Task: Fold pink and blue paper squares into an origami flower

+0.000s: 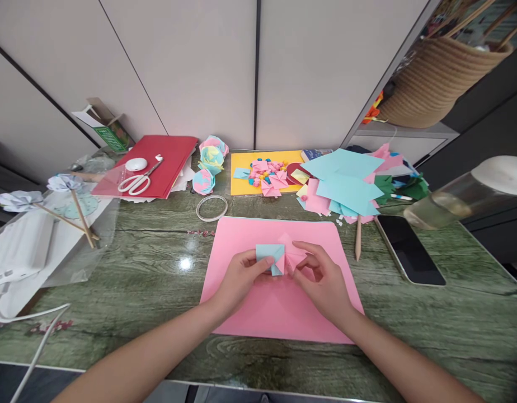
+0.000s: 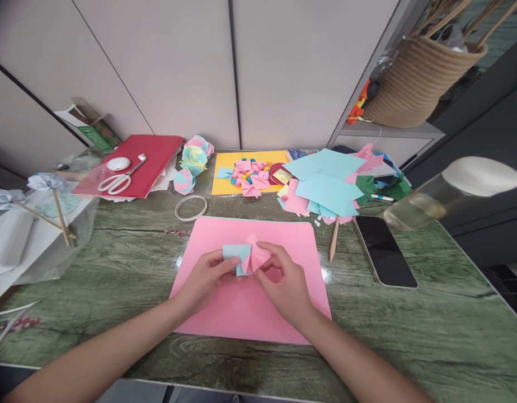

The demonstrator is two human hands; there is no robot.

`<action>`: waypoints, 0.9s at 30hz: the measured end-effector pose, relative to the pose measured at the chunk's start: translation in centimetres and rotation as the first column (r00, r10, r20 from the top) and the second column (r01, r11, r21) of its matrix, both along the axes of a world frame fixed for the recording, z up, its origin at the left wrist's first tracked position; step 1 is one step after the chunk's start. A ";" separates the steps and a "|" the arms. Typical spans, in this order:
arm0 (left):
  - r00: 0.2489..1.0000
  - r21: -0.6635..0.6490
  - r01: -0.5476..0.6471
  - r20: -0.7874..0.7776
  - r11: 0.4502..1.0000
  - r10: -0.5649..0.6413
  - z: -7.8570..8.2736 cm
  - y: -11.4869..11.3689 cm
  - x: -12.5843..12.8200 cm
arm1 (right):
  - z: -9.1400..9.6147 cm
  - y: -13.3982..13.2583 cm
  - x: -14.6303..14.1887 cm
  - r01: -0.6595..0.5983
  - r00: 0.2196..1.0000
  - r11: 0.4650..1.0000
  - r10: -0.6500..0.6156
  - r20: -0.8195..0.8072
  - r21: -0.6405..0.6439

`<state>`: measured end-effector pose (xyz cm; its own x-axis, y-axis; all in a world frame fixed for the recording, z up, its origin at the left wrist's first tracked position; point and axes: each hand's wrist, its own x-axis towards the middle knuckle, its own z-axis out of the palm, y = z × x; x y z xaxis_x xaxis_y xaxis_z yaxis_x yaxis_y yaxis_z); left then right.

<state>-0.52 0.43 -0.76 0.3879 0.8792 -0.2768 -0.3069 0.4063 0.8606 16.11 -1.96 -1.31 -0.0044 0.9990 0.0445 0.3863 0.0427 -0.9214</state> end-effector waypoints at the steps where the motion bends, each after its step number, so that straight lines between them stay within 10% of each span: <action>1: 1.000 0.002 0.003 -0.002 1.000 -0.003 0.0 0.0 0.0 | 0.0 0.0 0.0 -0.004 1.000 1.000 0.004 0.004 0.005; 27: 0.996 -0.080 0.058 0.068 0.995 -0.052 0.4 0.0 0.0 | 0.2 -0.1 -0.3 0.017 0.997 1.000 -0.018 -0.074 -0.012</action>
<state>-0.47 0.39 -0.40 0.4550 0.8315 -0.3186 -0.3373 0.4921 0.8026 15.81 -2.02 -1.10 0.0157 0.9993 0.0331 0.3176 0.0264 -0.9479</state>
